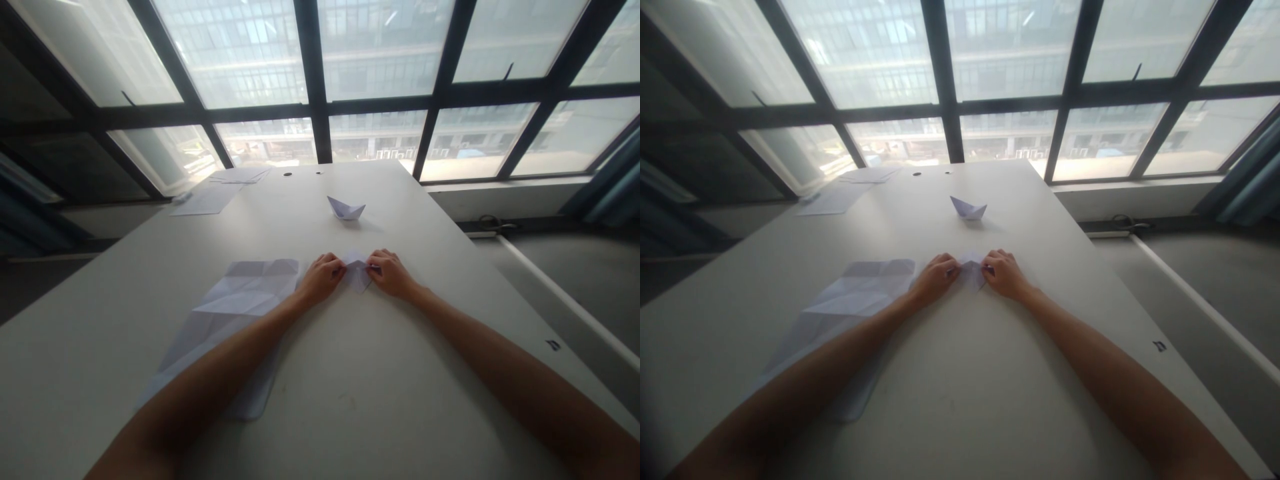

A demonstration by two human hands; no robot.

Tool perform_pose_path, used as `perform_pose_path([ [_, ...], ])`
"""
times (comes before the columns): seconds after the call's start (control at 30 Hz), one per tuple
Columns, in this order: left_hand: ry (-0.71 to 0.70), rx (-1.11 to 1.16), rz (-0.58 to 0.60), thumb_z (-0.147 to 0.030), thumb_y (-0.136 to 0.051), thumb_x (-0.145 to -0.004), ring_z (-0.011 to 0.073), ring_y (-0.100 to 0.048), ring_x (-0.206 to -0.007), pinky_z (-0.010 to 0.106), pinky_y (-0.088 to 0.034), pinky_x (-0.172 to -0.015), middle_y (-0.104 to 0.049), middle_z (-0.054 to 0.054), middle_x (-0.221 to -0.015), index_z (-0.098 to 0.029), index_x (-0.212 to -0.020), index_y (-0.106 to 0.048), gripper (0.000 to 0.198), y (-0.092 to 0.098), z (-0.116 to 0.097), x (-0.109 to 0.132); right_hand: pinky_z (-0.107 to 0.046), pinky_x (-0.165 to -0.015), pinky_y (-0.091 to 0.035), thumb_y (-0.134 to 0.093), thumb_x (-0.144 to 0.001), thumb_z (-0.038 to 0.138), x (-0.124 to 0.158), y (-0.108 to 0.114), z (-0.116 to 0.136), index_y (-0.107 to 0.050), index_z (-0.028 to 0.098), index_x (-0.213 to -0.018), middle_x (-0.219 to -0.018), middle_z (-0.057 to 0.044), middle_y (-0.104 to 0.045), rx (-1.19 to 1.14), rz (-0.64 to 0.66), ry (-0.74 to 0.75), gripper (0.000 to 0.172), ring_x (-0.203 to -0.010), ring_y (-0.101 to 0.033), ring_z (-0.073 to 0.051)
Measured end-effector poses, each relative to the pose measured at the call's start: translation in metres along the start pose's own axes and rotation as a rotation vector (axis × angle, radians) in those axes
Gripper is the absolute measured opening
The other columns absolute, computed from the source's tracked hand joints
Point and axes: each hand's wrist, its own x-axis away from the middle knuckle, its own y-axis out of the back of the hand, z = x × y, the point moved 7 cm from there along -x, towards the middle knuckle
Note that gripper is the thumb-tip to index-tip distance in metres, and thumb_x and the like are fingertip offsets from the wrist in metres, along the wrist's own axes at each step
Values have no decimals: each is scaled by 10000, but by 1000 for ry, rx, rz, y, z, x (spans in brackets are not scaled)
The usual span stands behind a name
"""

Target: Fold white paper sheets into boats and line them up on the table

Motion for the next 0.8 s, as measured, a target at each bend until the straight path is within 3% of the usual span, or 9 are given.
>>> perform_pose_path([
  [0.17,2,-16,-12,-342,-440,-1008,204,-604,-880,342,-477,-864,-662,57,-869,-207,-834,-693,335,1,3,-1,-329,-838,-415,-489,-948,252,-3,0,-7,-711,187,-846,-861,-80,-712,-6,-17,-39,253,-877,-606,-217],
  [0.4,118,53,2,-338,-506,-973,181,-638,-774,296,-487,-778,-701,18,-846,-228,-1170,-642,263,-1,10,-1,-301,-794,-438,-540,-933,258,-2,-2,-20,-678,211,-1079,-826,-32,-725,-59,-62,-159,207,-791,-646,-190],
  [0.53,135,-20,14,-314,-545,-941,198,-637,-782,322,-495,-800,-677,18,-791,-206,-1165,-649,269,-1,11,0,-336,-856,-428,-612,-887,223,-1,-2,-23,-674,196,-1063,-837,-39,-701,26,-72,-187,188,-876,-626,-213],
  [0.6,121,-63,8,-301,-557,-929,221,-642,-879,359,-496,-874,-689,42,-867,-207,-1158,-667,271,0,11,0,-353,-886,-426,-612,-885,218,0,-1,-21,-681,193,-1048,-927,-66,-694,55,-69,-179,178,-951,-607,-227],
  [0.67,55,-69,12,-264,-524,-940,237,-622,-1054,395,-467,-984,-698,67,-1068,-234,-1212,-664,307,-1,6,-1,-368,-919,-422,-589,-899,208,0,0,-17,-691,197,-1055,-1031,-88,-684,69,-62,-147,187,-1024,-587,-234],
  [0.8,-166,18,147,-178,-364,-986,190,-464,-1365,408,-342,-1156,-555,12,-1441,-310,-1376,-566,458,-13,-9,2,-368,-997,-399,-502,-930,143,0,-5,1,-708,228,-1119,-1182,-78,-677,48,28,20,292,-1142,-561,-218],
])
